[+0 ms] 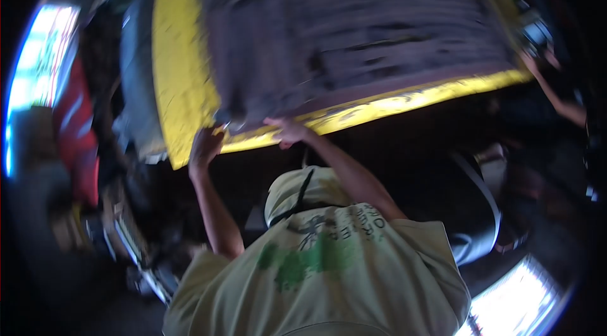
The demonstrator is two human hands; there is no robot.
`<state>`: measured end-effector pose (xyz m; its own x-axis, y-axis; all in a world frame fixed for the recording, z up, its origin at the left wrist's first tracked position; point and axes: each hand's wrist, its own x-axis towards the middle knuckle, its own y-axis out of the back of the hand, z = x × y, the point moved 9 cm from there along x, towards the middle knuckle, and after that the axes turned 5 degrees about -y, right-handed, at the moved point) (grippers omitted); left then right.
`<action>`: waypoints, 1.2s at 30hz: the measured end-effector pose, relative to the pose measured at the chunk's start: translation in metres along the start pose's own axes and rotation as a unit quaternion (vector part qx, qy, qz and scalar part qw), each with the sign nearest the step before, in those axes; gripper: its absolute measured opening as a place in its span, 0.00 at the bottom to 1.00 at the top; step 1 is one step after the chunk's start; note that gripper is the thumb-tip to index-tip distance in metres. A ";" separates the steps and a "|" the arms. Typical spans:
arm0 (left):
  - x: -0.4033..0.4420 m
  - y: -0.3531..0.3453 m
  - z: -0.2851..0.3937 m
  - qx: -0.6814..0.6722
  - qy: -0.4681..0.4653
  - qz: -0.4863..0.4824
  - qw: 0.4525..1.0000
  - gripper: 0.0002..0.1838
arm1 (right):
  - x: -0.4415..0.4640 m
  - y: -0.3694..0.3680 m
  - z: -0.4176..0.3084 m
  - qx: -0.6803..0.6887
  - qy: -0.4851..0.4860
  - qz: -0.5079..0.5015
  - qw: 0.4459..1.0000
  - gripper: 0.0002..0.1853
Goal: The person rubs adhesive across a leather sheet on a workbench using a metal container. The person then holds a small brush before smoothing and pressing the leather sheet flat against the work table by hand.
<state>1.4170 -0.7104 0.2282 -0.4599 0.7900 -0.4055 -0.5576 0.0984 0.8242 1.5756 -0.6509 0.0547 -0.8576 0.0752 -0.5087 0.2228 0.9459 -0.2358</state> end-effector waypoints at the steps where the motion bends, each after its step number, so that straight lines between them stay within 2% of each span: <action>1: 0.003 0.005 -0.015 0.001 0.015 0.025 1.000 0.18 | -0.008 -0.004 -0.018 -0.063 -0.014 0.021 0.998 0.35; 2: 0.004 0.012 -0.020 0.019 0.021 0.047 0.999 0.18 | 0.006 -0.008 -0.012 -0.056 -0.030 0.016 0.998 0.36; 4: 0.015 0.018 -0.035 0.132 -0.044 0.102 0.985 0.21 | 0.013 -0.015 -0.031 -0.092 -0.029 0.020 0.995 0.36; 6: 0.016 0.021 -0.034 0.082 0.018 0.071 0.994 0.21 | 0.016 -0.018 -0.041 -0.117 -0.032 0.021 0.992 0.36; 7: 0.025 0.012 -0.045 0.064 0.009 0.061 0.996 0.29 | 0.027 -0.019 -0.040 -0.108 -0.013 0.028 0.994 0.35; 8: 0.026 0.006 -0.046 0.064 0.006 0.058 0.996 0.29 | 0.027 -0.021 -0.045 -0.106 -0.015 0.031 0.994 0.35; 10: 0.029 0.002 -0.029 0.085 -0.083 0.112 0.987 0.38 | 0.026 -0.020 -0.053 -0.161 -0.025 0.038 0.986 0.34; 11: 0.037 -0.010 -0.038 0.091 -0.082 0.085 0.989 0.45 | 0.021 -0.021 -0.055 -0.164 -0.011 0.045 0.985 0.33; 12: 0.040 -0.015 -0.037 0.121 -0.101 0.100 0.983 0.45 | 0.016 -0.021 -0.052 -0.152 0.002 0.043 0.987 0.32; 15: 0.057 -0.035 -0.048 0.066 -0.112 0.074 0.989 0.43 | -0.003 -0.015 -0.023 -0.136 0.015 0.060 0.989 0.31; 17: 0.064 -0.040 -0.052 0.043 -0.124 0.093 0.987 0.40 | -0.017 -0.011 0.006 -0.031 0.021 0.055 0.998 0.27; 18: 0.066 -0.041 -0.052 0.043 -0.128 0.090 0.987 0.40 | -0.026 -0.007 0.020 -0.029 0.020 0.059 0.998 0.27; 20: 0.069 -0.041 -0.053 0.060 -0.113 0.099 0.987 0.37 | -0.043 0.002 0.055 0.041 -0.035 0.072 0.996 0.23; 27: 0.083 -0.050 -0.072 0.014 -0.122 0.027 0.992 0.39 | -0.087 0.033 0.111 0.066 -0.073 0.164 0.982 0.22; 30: 0.087 -0.059 -0.080 0.007 -0.129 0.009 0.992 0.40 | -0.099 0.035 0.109 0.042 -0.096 0.175 0.979 0.22; 32: 0.098 -0.067 -0.103 -0.072 -0.169 0.055 0.981 0.40 | -0.097 0.033 0.117 0.048 -0.092 0.180 0.978 0.21; 34: 0.092 -0.062 -0.090 -0.078 -0.116 0.017 0.990 0.41 | -0.095 0.032 0.121 0.039 -0.078 0.170 0.981 0.21; 36: 0.090 -0.061 -0.080 -0.053 -0.137 -0.002 0.989 0.45 | -0.093 0.031 0.123 0.032 -0.067 0.172 0.982 0.21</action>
<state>1.3535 -0.6936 0.1098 -0.2619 0.9254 -0.2741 -0.6341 0.0491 0.7717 1.7192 -0.6671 -0.0069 -0.6588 0.3411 -0.6705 0.5210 0.8498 -0.0796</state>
